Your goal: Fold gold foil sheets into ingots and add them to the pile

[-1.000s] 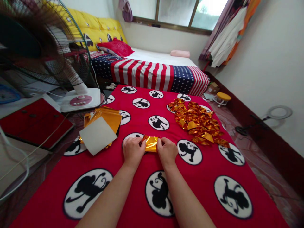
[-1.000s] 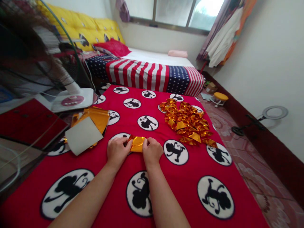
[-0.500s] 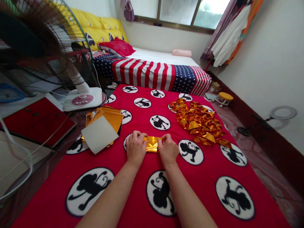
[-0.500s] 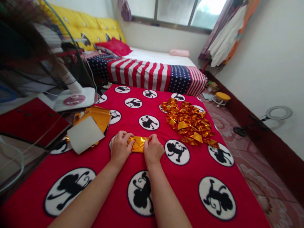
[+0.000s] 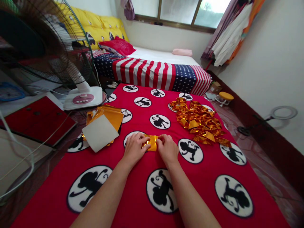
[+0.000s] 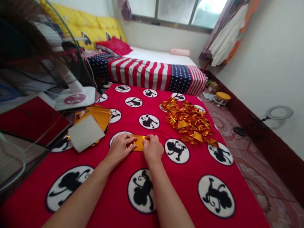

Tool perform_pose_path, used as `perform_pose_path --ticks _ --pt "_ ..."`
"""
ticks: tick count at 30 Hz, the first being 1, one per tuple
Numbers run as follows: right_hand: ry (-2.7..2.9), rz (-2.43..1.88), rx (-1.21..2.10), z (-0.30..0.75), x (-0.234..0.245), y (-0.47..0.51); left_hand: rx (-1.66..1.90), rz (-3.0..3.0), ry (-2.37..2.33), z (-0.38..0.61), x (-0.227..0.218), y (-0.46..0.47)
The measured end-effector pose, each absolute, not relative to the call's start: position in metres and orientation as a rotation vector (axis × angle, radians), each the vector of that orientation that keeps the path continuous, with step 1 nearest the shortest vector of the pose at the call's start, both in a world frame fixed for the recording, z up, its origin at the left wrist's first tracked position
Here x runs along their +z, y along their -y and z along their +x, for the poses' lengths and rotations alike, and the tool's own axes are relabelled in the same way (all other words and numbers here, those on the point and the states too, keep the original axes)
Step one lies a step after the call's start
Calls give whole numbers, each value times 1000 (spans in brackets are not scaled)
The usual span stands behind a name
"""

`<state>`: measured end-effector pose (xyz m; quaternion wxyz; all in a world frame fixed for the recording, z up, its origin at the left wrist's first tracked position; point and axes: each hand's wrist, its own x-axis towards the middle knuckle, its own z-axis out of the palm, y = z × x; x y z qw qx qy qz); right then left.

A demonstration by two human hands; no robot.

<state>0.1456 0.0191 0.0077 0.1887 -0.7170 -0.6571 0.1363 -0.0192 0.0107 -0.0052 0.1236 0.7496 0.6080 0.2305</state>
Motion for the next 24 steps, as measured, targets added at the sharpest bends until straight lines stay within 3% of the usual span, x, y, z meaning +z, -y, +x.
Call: perform_pose_path --ticks 14,24 --pt "1887 -1956 351 137 5 -2 587 2202 -1668 -27 -8 -8" --pt "1918 -1734 703 164 -1 -11 529 2196 -1577 -37 -7 -14"
